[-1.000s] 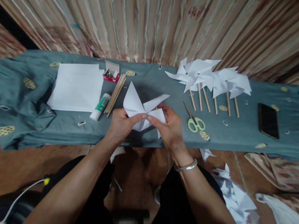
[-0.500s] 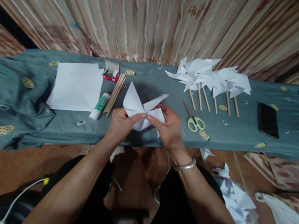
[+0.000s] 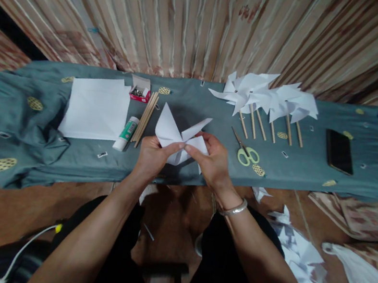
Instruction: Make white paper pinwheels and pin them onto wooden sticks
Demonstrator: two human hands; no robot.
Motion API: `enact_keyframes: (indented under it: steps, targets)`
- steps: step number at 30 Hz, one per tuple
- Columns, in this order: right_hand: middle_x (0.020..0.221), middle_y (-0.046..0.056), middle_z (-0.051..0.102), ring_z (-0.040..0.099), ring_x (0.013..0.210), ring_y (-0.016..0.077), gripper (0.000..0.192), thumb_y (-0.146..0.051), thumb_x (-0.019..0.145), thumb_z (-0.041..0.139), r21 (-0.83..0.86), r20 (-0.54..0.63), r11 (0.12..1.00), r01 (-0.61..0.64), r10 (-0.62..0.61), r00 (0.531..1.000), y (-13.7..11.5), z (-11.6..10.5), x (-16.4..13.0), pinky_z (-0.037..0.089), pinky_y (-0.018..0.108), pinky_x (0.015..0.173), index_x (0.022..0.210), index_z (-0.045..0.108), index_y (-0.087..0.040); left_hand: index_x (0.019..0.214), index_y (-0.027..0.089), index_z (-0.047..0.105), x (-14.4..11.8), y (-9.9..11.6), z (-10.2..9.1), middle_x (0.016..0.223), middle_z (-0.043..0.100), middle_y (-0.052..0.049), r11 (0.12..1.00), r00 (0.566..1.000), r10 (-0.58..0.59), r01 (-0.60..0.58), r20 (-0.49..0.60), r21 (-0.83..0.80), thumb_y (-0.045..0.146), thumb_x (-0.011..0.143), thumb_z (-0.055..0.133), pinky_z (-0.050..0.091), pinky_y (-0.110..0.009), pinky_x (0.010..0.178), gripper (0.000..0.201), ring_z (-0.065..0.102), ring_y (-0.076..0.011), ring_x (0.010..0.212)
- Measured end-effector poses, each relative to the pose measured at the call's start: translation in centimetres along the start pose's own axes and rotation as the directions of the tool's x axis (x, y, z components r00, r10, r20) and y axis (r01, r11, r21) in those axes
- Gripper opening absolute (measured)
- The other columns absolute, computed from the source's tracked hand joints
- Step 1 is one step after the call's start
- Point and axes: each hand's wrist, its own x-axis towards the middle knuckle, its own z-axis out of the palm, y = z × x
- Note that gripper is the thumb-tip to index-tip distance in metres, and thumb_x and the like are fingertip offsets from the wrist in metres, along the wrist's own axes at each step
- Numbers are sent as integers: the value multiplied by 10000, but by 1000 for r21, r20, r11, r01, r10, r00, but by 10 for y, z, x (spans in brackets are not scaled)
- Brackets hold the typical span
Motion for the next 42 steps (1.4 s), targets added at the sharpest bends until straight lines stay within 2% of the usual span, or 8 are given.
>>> enact_keyframes:
  steps: [10, 18, 29, 38, 42]
  targets:
    - [955, 40, 739, 694, 893, 221, 445, -393, 635, 802, -11, -9, 1000, 5, -5, 1000, -1, 0, -1, 558, 370, 812, 982, 595, -207, 572, 140, 703, 0, 0, 0, 592, 690, -3, 1000, 1000, 11, -10, -5, 3, 261, 473, 844, 482, -238, 511, 211, 582, -130, 516]
    - [937, 41, 734, 685, 861, 206, 444, -371, 648, 795, -12, -15, 999, 33, -33, 999, -4, 3, 0, 552, 343, 785, 1004, 594, -197, 631, 132, 727, 0, -1, 0, 629, 704, -13, 999, 1000, 31, -31, -4, -29, 269, 490, 848, 484, -235, 529, 231, 594, -132, 544]
    - [938, 37, 716, 664, 817, 187, 452, -391, 639, 785, -41, 27, 999, 13, -12, 1000, -3, -3, 3, 539, 318, 743, 1001, 617, -179, 658, 124, 722, 0, -2, -3, 636, 708, -10, 995, 997, -7, 15, 81, -98, 270, 478, 869, 520, -251, 580, 275, 607, -130, 557]
    - [890, 36, 720, 668, 795, 195, 429, -391, 650, 769, -123, -8, 991, 54, -55, 998, -3, -2, 2, 531, 325, 738, 993, 623, -177, 674, 128, 719, -2, -3, -3, 642, 711, -6, 995, 996, -24, 32, 80, -96, 253, 471, 867, 520, -261, 603, 280, 622, -141, 575]
    - [867, 20, 719, 660, 772, 184, 428, -385, 640, 773, -106, -35, 993, 52, -56, 998, -4, -1, 1, 527, 312, 718, 988, 622, -189, 704, 128, 736, -2, -3, -3, 679, 733, -18, 997, 997, -11, 17, 82, -73, 272, 472, 869, 526, -272, 618, 303, 638, -154, 595]
